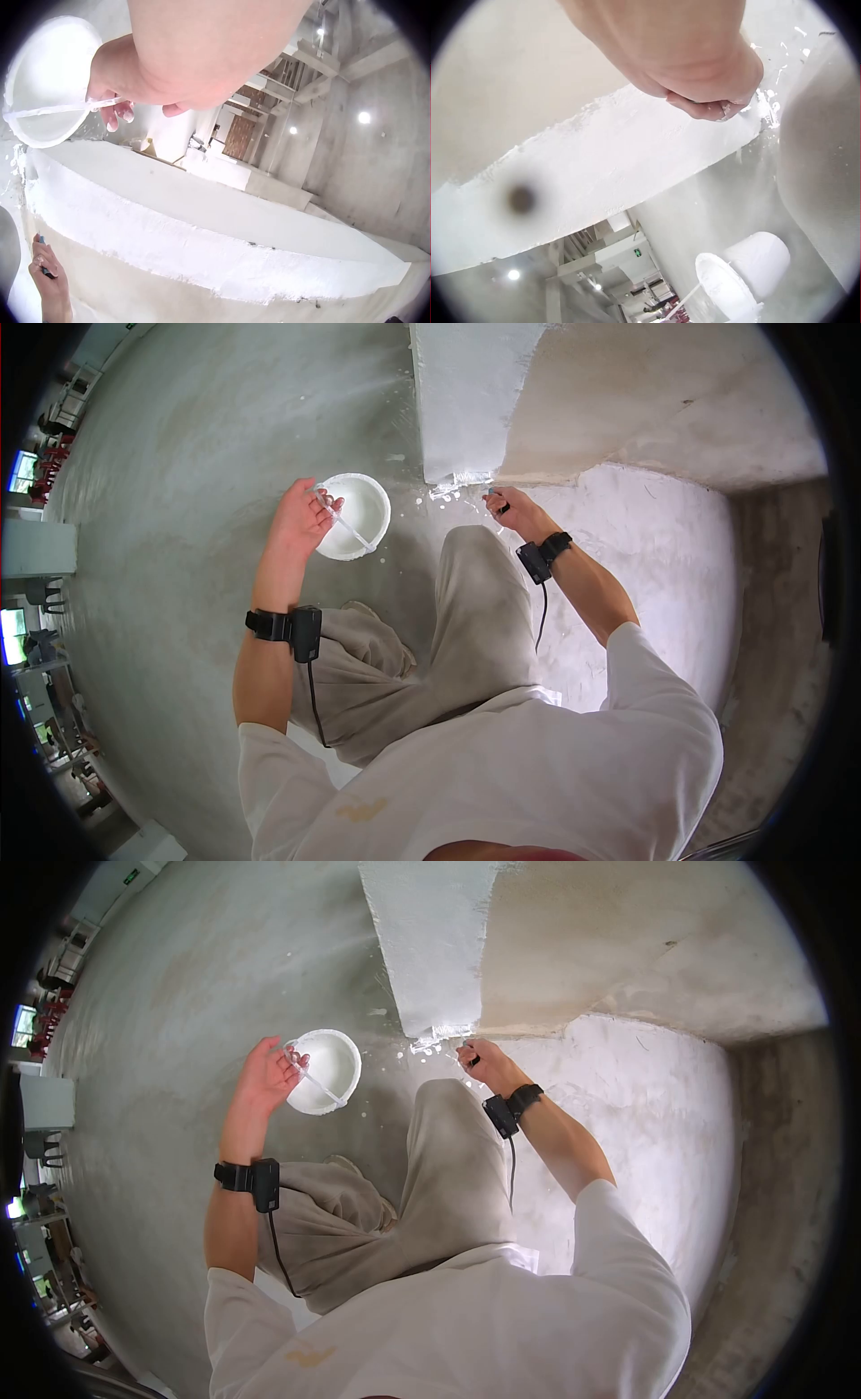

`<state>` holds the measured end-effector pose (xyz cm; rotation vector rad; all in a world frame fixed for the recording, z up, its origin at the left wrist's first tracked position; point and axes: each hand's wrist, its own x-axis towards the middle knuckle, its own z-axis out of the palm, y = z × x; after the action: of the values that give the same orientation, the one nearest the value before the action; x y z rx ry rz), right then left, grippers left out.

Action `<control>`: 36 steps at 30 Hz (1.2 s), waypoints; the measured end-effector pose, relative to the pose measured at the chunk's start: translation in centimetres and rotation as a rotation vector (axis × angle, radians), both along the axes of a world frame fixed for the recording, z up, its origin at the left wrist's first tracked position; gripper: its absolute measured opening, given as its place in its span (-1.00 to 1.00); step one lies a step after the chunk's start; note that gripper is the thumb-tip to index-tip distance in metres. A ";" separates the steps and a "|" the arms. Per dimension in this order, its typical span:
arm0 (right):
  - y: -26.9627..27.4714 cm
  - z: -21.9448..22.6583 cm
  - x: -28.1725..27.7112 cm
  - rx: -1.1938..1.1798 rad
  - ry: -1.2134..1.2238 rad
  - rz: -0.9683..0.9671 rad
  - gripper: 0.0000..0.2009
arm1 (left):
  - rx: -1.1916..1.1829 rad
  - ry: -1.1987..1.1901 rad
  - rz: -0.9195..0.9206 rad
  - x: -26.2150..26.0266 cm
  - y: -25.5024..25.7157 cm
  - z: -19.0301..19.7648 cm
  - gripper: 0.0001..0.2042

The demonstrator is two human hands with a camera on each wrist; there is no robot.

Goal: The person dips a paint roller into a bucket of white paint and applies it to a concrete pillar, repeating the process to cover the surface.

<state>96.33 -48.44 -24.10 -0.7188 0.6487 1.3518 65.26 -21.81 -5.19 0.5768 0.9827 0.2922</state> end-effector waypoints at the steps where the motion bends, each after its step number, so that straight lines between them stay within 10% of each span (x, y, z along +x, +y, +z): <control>1: 0.1 0.1 -0.3 -0.002 0.000 0.000 -0.83 | -0.002 0.000 0.000 0.0 0.0 0.0 -0.71; 11: 1.2 -6.1 0.2 -0.020 0.074 0.001 -0.76 | -0.033 -0.012 -0.011 -0.1 0.1 0.3 -0.71; 23: -5.6 13.9 -6.7 0.014 -0.062 0.301 -0.76 | -0.010 -0.030 -0.038 -0.2 -0.1 0.6 -0.71; 28: -6.4 24.4 -12.6 0.007 -0.590 0.548 -0.76 | -0.025 0.006 -0.021 0.4 0.0 0.4 -0.71; 36: -3.4 26.1 -17.5 0.034 -0.782 0.759 -0.72 | 0.075 0.024 -0.235 0.8 -0.9 2.9 -0.70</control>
<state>78.80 -51.86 2.05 -1.4441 -0.3170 1.5740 66.10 -22.69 -2.29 0.7588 0.9195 0.1138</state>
